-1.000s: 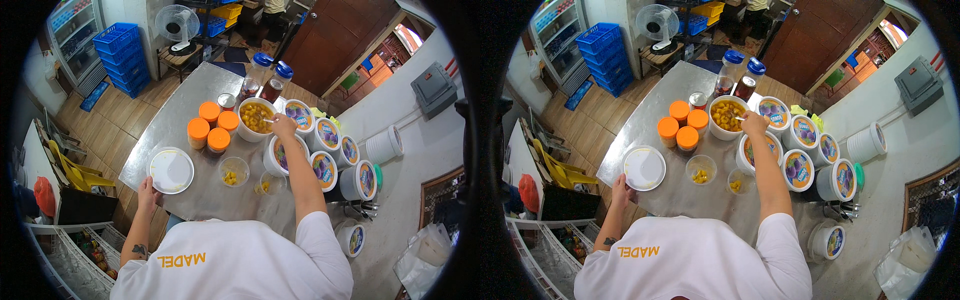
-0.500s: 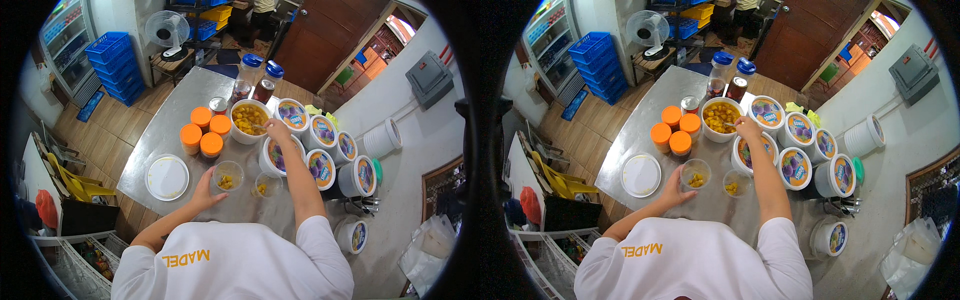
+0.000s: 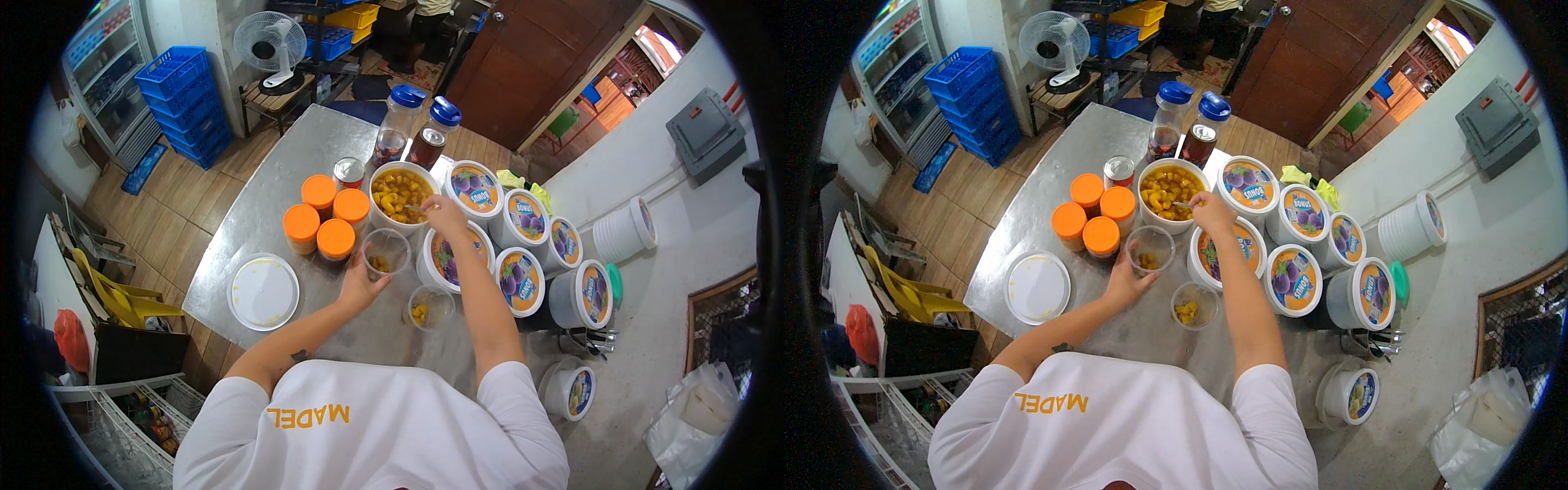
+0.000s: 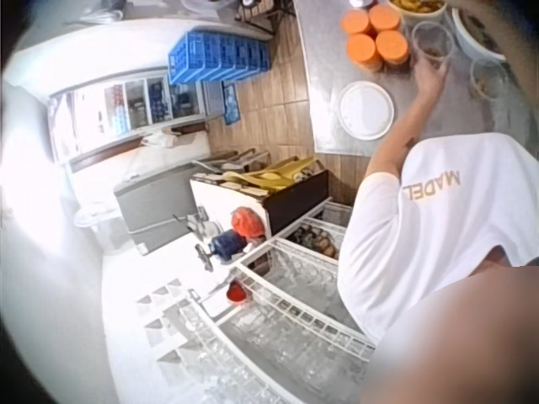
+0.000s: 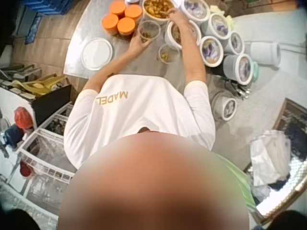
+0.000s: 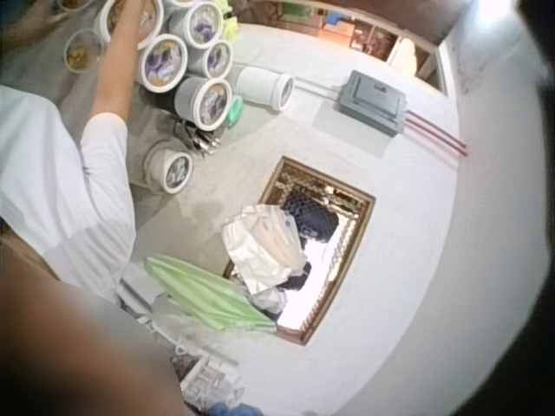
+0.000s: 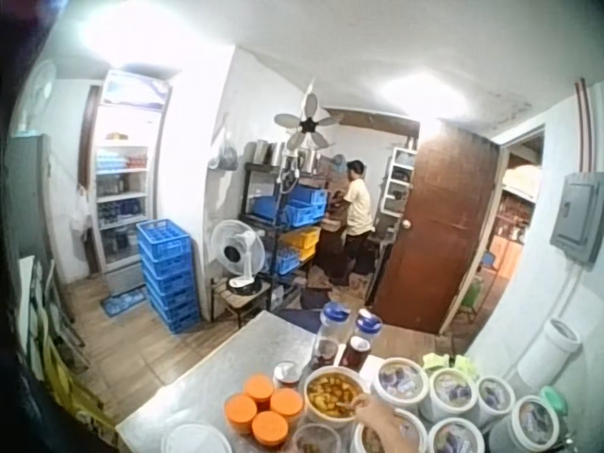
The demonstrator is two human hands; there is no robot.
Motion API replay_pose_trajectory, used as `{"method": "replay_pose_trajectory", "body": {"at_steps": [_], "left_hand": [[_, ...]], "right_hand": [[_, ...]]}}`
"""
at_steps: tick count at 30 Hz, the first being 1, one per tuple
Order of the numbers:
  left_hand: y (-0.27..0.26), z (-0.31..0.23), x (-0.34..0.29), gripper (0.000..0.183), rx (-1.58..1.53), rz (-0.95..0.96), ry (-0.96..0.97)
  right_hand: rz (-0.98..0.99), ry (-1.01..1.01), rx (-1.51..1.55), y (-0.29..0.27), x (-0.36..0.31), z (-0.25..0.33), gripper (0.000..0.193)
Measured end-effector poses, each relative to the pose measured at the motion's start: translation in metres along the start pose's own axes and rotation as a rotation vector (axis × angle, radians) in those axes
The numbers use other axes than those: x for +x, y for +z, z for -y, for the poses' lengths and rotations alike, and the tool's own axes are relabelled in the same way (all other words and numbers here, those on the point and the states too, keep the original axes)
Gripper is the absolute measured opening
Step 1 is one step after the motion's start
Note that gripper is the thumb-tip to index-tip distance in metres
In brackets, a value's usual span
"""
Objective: The person scoops various toppings from labeled tubs and jars into small clear plastic cups using a spoon. They open and close containers, transfer ingredients, and arrange the cups on a metal countertop in a commercial kitchen area.
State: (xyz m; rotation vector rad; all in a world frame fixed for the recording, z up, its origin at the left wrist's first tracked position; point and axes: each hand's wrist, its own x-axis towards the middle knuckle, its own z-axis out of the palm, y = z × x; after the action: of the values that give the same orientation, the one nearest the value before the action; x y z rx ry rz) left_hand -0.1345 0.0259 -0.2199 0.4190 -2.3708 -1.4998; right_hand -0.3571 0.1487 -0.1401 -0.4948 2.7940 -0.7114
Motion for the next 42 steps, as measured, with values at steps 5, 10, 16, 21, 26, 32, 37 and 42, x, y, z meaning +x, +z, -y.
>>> {"method": "replay_pose_trajectory", "body": {"at_steps": [5,10,16,21,26,32,37,42], "left_hand": [[0.002,-0.004,0.011,0.092,0.023,0.045,-0.009],[0.009,0.011,0.020,0.095,0.089,0.029,0.024],[0.012,0.008,0.026,0.095,0.080,0.047,-0.004],[0.016,0.012,0.036,0.095,0.133,0.038,-0.037],[0.013,0.007,0.038,0.097,0.082,0.085,-0.049],[0.018,0.012,0.033,0.096,0.081,0.036,-0.010],[0.014,0.022,0.033,0.098,0.040,0.042,0.027],[0.009,0.013,0.025,0.095,0.007,0.042,0.009]], "right_hand": [[-0.055,-0.022,0.037,-0.002,0.004,-0.010,0.016],[-0.012,0.038,0.089,-0.003,0.008,-0.014,0.017],[-0.075,0.009,0.164,-0.012,0.009,-0.024,0.016],[-0.115,-0.077,0.191,-0.043,-0.016,-0.001,0.016],[-0.196,-0.266,0.157,-0.058,-0.059,0.003,0.017],[-0.446,-0.797,-0.432,-0.045,-0.116,0.023,0.020],[-0.495,-0.679,-0.338,-0.066,-0.110,0.036,0.019],[-0.547,-0.484,-0.334,-0.063,-0.060,0.017,0.019]]}}
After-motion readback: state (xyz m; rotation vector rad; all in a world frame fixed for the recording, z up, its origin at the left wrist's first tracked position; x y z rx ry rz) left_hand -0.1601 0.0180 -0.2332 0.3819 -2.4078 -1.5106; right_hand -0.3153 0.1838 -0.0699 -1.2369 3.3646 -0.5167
